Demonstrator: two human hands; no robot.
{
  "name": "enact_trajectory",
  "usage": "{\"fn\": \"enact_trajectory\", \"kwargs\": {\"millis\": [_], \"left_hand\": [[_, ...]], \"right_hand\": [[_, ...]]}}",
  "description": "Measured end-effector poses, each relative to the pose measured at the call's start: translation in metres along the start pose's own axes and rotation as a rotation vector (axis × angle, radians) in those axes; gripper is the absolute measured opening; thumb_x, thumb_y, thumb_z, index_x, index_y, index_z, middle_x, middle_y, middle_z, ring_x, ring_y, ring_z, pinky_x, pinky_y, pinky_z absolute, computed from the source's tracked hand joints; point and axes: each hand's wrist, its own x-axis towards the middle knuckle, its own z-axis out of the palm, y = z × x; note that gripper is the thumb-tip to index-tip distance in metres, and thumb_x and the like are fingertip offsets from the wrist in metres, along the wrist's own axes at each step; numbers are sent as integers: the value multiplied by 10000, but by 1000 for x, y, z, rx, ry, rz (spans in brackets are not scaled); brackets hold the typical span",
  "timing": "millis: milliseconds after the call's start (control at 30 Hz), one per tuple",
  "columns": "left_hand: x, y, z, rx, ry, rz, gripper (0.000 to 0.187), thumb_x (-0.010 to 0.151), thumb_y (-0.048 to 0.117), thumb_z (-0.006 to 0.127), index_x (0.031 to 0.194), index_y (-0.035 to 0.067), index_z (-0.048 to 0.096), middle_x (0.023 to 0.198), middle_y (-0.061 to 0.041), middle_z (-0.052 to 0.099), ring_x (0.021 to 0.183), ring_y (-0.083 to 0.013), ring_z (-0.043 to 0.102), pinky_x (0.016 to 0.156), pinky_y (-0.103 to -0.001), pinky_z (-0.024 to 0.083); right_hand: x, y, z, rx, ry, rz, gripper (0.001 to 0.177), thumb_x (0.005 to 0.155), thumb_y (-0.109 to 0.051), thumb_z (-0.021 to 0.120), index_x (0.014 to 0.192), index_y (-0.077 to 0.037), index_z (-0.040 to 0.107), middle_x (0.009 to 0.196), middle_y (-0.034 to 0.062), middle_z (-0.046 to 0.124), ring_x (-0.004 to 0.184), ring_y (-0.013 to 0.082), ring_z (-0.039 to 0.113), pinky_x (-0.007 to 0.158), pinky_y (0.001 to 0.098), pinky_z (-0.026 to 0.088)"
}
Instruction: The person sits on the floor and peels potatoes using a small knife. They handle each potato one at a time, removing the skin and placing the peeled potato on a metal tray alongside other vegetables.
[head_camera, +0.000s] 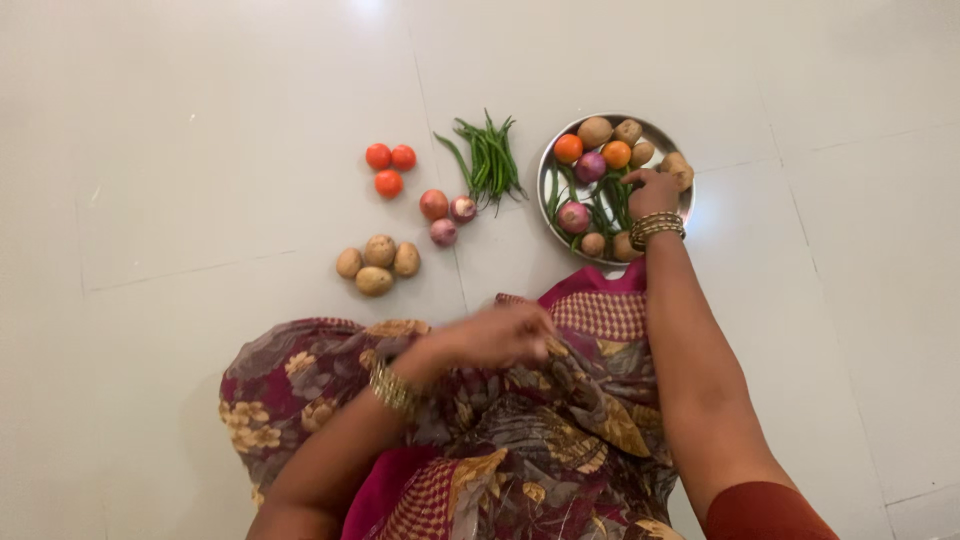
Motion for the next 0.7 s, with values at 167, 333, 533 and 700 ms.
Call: {"fn": "enact_trajectory", "kwargs": {"millis": [167, 333, 533, 700], "left_hand": [[-51, 25, 53, -233, -489, 537, 377, 1085, 348, 596, 1337, 68, 587, 1297, -124, 632, 1292, -272, 614, 1109, -415, 509], [-68, 22, 68, -288, -363, 585, 478, 1103, 336, 551, 1512, 101, 474, 1403, -143, 533, 1398, -307, 512, 1208, -430, 415], [-58, 15, 76, -198, -359, 568, 479, 1115, 322, 505, 1544, 113, 465, 1476, -142, 506, 1420, -306, 480, 1203, -427, 390], [-52, 14, 82, -168, -328, 669, 443, 1149, 323, 480, 1540, 116, 459, 1517, -118, 497, 1409, -280, 470, 1210, -408, 366]], "right_hand": [[16, 1, -9, -112, 156, 79, 130, 788, -200, 770, 834, -79, 787, 1008, 217, 671, 992, 393, 607, 862, 487, 493], [39, 14, 8, -149, 167, 116, 190, 964, -237, 697, 1054, -81, 756, 1142, 172, 681, 1102, 382, 619, 1009, 494, 470], [67, 26, 45, -232, 153, 72, 253, 1026, -188, 573, 1245, -121, 678, 1258, 193, 625, 1146, 408, 598, 929, 532, 474], [68, 22, 46, -250, 0, 162, 301, 967, -176, 600, 1264, -134, 621, 1273, 225, 593, 1137, 421, 593, 916, 531, 491]]}}
